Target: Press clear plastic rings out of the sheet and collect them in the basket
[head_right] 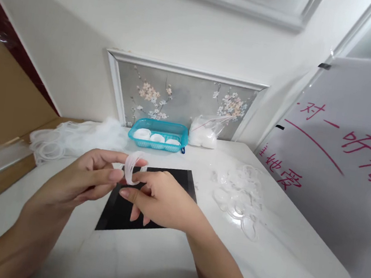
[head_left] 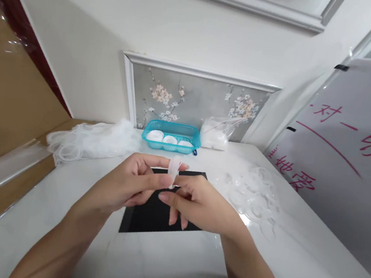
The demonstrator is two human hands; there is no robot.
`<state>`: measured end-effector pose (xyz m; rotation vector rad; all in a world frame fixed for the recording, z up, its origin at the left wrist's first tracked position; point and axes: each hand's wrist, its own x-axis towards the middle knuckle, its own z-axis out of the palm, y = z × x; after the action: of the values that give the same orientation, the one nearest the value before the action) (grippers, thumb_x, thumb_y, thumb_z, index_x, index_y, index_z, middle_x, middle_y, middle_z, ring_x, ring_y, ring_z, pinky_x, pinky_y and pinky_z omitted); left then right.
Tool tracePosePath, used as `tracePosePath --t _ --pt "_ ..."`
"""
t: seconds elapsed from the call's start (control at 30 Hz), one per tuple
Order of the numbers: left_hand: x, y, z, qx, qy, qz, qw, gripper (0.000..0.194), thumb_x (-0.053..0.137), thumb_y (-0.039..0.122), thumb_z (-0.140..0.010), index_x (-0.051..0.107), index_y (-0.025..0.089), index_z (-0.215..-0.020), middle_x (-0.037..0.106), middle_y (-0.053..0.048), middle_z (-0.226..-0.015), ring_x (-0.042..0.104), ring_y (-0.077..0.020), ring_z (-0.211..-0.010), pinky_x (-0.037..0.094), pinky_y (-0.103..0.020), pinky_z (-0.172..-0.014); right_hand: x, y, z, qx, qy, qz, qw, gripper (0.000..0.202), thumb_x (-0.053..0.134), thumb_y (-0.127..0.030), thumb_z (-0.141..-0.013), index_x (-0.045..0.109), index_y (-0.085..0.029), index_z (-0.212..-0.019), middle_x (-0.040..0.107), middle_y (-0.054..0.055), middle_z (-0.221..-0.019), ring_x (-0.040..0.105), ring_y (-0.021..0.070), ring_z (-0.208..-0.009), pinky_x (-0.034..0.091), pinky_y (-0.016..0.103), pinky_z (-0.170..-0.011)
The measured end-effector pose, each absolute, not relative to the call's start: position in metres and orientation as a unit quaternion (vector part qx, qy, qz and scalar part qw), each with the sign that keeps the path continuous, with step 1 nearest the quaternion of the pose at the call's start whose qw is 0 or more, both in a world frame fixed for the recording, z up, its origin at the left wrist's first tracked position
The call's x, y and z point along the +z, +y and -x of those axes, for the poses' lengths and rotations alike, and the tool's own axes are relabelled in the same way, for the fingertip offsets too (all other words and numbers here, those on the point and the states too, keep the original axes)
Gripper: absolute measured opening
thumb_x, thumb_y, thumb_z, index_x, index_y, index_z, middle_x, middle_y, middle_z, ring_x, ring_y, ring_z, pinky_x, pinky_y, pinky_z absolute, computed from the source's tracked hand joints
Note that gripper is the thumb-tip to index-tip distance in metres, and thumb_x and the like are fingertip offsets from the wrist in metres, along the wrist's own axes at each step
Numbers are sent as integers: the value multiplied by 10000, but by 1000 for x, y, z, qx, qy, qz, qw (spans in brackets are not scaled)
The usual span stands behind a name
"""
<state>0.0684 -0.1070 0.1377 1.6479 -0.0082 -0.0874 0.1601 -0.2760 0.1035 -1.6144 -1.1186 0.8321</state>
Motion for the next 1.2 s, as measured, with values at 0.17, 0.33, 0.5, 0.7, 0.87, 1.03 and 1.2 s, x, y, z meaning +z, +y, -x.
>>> tracePosePath --t 0.17,0.33,0.5,0.7,0.87,1.03,1.2 --pt "135 -111 -71 -38 2 -766 641 305 710 453 -802 713 148 -794 335 73 -362 234 -23 -297 128 -156 -318 100 -275 -175 464 -444 559 524 661 724 -397 -812 439 -175 -1366 700 -14 -657 542 87 -371 391 166 -352" --pt "135 -105 -68 -139 -16 -808 573 339 683 488 -823 707 149 -813 392 63 -408 338 -41 -322 202 -149 -328 101 -287 -195 548 -447 390 589 929 645 -570 -808 185 -241 -1545 586 -104 -460 305 33 -215 220 124 -299" --pt "132 -102 -71 -215 -48 -842 493 383 641 502 -852 741 141 -932 429 52 -426 388 -53 -354 258 -149 -365 97 -291 -199 591 -448 359 567 844 87 -735 -924 64 -187 -1566 508 -81 -346 228 48 -157 198 138 -300" --pt "133 -100 -70 -239 -68 -832 496 429 615 541 -864 739 136 -931 394 60 -432 401 -62 -357 278 -164 -378 107 -299 -187 609 -444 286 592 865 490 -684 -877 200 -229 -1553 634 -52 -495 330 50 -217 256 125 -280" --pt "137 -103 -66 -229 -91 -834 495 483 594 558 -872 652 122 -673 411 38 -448 418 -57 -370 292 -159 -377 115 -292 -171 473 -387 464 641 531 608 -471 -901 593 -148 -1322 631 -25 -511 403 43 -286 265 130 -288" --pt "136 -103 -64 -201 -86 -857 467 374 628 516 -859 711 153 -823 484 35 -436 424 -57 -370 292 -145 -391 111 -286 -164 409 -408 502 643 337 617 -428 -909 741 -131 -1006 587 -27 -469 434 41 -315 289 131 -306" --pt "142 -103 -65 -132 -57 -831 537 394 620 524 -839 730 155 -922 478 39 -430 415 -69 -369 280 -150 -376 113 -291 -160 411 -449 549 572 287 649 -390 -890 719 -113 -857 587 -23 -498 399 27 -330 292 139 -330"
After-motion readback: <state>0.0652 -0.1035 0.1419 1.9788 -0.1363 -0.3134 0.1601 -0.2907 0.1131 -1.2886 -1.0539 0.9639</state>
